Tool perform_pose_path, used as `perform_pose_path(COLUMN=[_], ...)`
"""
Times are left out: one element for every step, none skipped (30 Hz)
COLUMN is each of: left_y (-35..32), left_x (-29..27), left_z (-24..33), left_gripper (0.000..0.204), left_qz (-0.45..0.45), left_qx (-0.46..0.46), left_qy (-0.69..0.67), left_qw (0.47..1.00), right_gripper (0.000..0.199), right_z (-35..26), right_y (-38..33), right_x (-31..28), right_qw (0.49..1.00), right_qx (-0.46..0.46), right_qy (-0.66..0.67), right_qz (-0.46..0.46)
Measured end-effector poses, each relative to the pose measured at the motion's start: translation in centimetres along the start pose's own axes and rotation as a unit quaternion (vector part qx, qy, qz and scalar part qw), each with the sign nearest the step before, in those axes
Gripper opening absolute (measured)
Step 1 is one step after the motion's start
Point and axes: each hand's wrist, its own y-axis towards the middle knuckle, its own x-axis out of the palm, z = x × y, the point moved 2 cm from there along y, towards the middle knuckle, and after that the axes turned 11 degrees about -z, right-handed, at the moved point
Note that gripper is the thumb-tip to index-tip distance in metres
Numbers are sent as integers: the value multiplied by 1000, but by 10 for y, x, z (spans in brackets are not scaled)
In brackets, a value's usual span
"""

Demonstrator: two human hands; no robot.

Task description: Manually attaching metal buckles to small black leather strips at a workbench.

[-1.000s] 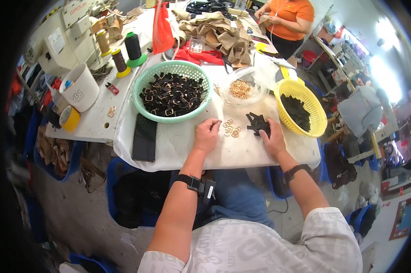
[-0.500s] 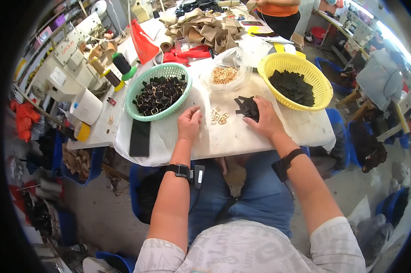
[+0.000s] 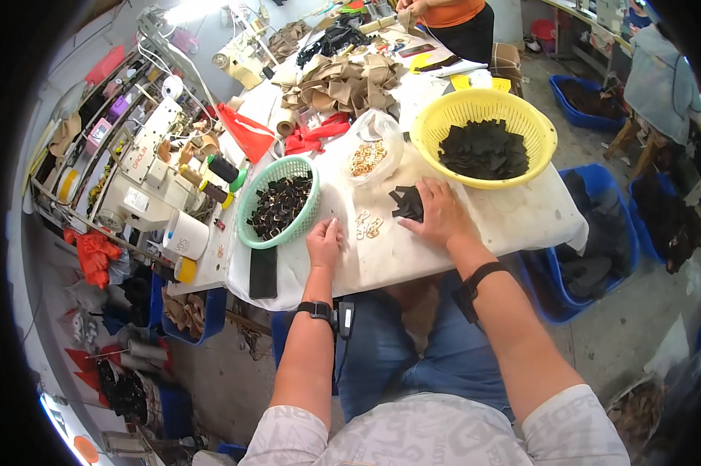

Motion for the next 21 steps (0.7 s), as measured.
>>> perform_pose_path(left_y=[0, -1, -2, -2, -3, -3, -1, -2, -2, -3, -4, -5, -6, -5, -2, 0, 0, 1, 1, 1, 0], left_x=[0, 3, 5, 6, 5, 3, 2, 3, 3, 4, 2, -1, -4, -1, 2, 4, 6, 5, 4, 4, 5], left_z=[0, 2, 4, 7, 7, 8, 9, 10, 11, 11, 10, 8, 5, 5, 5, 5, 5, 6, 7, 7, 7], left_gripper=[18, 18, 19, 20, 20, 21, 22, 22, 22, 22, 22, 22, 22, 22, 22, 22, 23, 23, 24, 24, 25], left_qz=[-1, -1, 0, 0, 5, 10, 14, 13, 11, 11, 13, 16, 20, 17, 14, 12, 10, 9, 7, 3, 1], left_qx=[3, -2, -7, -12, -13, -13, -14, -17, -20, -22, -17, -12, -7, -9, -11, -13, -10, -9, -8, -8, -2], left_qy=[8, -1, -10, -19, -17, -15, -12, -19, -26, -32, -26, -20, -14, -14, -14, -14, -22, -24, -26, -27, -38], left_qw=[1000, 1000, 1000, 1000, 1000, 1000, 1000, 1000, 999, 999, 999, 1000, 1000, 1000, 1000, 1000, 1000, 1000, 1000, 1000, 999], right_gripper=[87, 87, 87, 87, 87, 85, 84, 82, 82, 82, 83, 84, 83, 82, 82, 81, 80, 80, 79, 79, 79], right_z=[0, 3, 4, 4, 5, 5, 5, 5, 5, 6, 5, 2, 0, 1, 3, 5, 6, 6, 6, 6, 6], right_y=[0, -1, -1, -1, -2, -1, 0, 0, 0, -1, 0, 1, 1, 2, 3, 3, 2, 1, 3, 2, 3], right_x=[0, -1, -2, -2, -2, -2, -2, -2, -1, -2, -2, -1, -1, -2, -2, -3, -4, -4, -5, -5, -5], right_qw=[1000, 1000, 1000, 1000, 1000, 1000, 1000, 999, 999, 999, 999, 998, 998, 997, 997, 997, 997, 997, 996, 996, 995], right_qx=[0, 2, 4, 6, 10, 10, 10, 8, 14, 18, 18, 17, 17, 19, 20, 19, 20, 22, 17, 17, 18], right_qy=[2, 1, 6, 11, 17, 20, 22, 24, 32, 40, 47, 55, 64, 68, 72, 72, 74, 77, 81, 87, 92], right_qz=[2, 3, 3, 4, 3, 10, 17, 23, 13, 6, 0, -7, -10, -11, -12, -15, -18, -22, -19, -19, -20])
